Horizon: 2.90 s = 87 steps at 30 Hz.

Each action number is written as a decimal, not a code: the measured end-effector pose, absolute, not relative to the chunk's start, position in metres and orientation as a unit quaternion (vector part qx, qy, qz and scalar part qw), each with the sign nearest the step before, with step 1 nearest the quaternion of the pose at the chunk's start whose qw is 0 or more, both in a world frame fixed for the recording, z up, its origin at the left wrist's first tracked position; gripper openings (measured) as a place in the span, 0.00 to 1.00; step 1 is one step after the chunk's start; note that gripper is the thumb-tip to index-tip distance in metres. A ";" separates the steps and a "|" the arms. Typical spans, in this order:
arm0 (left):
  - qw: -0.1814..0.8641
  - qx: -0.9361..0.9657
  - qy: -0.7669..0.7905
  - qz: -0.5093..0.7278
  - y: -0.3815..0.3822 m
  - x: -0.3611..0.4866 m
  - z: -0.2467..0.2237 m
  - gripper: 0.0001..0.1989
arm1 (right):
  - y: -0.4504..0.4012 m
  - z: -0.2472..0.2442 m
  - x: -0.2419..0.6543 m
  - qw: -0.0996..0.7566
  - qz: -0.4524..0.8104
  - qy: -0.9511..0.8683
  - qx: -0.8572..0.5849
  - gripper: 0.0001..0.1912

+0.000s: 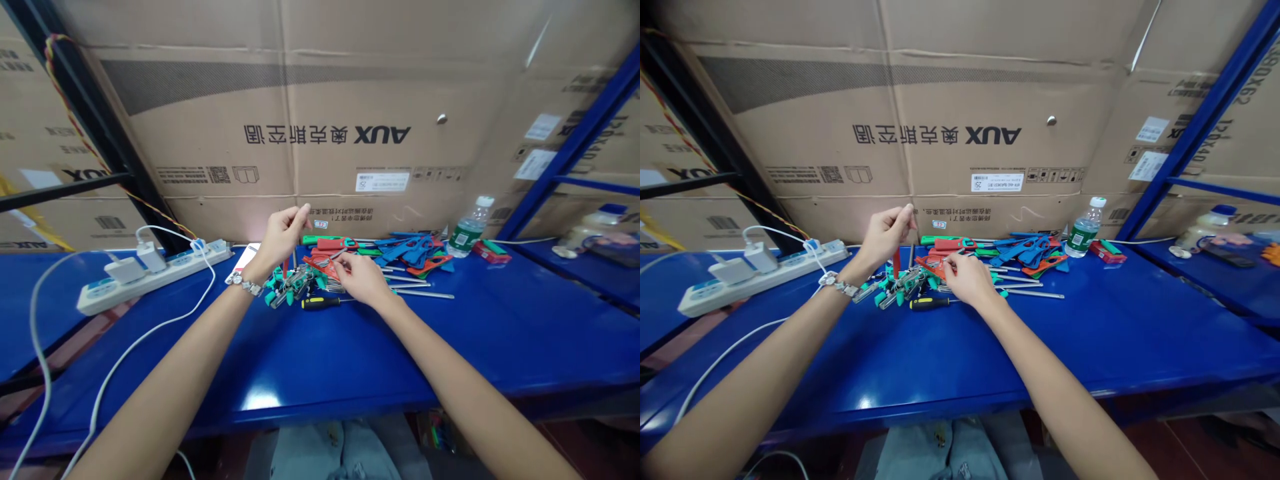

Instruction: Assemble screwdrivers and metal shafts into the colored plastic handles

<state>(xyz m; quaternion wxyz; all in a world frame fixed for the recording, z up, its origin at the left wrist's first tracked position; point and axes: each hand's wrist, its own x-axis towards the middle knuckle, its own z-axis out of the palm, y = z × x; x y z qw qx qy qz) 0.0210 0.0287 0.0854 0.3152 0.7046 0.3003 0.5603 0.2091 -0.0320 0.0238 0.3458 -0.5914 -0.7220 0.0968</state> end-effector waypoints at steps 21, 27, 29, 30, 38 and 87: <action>0.615 0.336 0.268 0.660 0.037 0.099 0.058 0.23 | -0.042 0.019 0.230 0.474 0.331 -0.613 -0.539 0.10; 0.631 0.351 0.307 0.620 0.041 0.156 0.060 0.16 | -0.053 0.028 0.262 0.522 0.504 -0.448 -0.523 0.11; 0.590 0.404 0.356 0.601 0.042 0.174 0.055 0.10 | -0.049 0.031 0.279 0.537 0.509 -0.414 -0.530 0.09; 0.565 0.431 0.382 0.590 0.041 0.181 0.052 0.07 | -0.045 0.032 0.289 0.547 0.492 -0.406 -0.542 0.08; 0.550 0.580 0.380 0.465 0.038 0.212 0.027 0.07 | 0.020 0.036 0.368 0.522 0.224 -0.384 -0.728 0.08; 0.163 0.805 0.420 0.385 0.016 0.035 0.030 0.11 | 0.052 0.054 0.250 0.115 -0.019 -0.801 -0.587 0.14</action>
